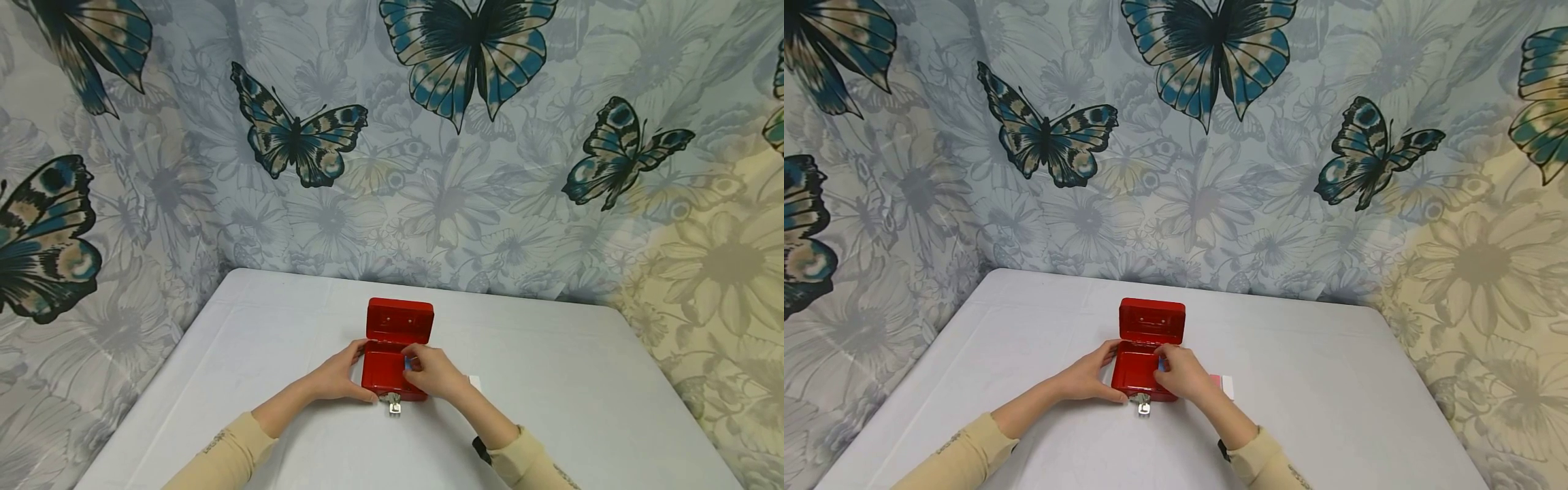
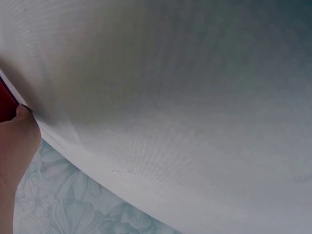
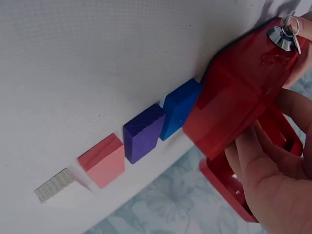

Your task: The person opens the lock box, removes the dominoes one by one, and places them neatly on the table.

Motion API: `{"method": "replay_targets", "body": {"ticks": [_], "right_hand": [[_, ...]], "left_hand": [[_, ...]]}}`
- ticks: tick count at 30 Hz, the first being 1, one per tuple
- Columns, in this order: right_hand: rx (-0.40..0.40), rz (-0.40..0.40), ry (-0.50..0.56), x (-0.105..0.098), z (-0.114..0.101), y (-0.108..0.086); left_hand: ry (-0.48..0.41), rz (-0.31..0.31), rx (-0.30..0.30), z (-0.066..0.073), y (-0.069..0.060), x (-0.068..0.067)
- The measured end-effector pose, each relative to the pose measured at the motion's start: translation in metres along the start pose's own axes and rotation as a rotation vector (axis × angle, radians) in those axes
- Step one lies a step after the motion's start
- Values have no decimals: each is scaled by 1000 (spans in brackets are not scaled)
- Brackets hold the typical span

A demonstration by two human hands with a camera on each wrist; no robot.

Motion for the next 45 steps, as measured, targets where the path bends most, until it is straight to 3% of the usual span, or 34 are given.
{"method": "replay_targets", "body": {"ticks": [7,27,38,45], "right_hand": [[4,-4,-38,2,-4,1],[-55,-28,-5,5,-11,0],[56,-19,-16,2,-3,5],[64,-21,-14,5,-3,5]], "left_hand": [[4,3,6,0,0,1],[14,4,19,1,0,-1],[-3,1,-1,2,0,-1],[-3,3,0,2,-1,0]]}}
Point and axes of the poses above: each hand's wrist, its own y-axis towards the middle knuckle, its own x-axis out of the palm, z = x × y, the point moved 9 cm from there along y, towards the middle knuckle, and after that the axes turned 4 degrees about x, right-handed, at the moved point
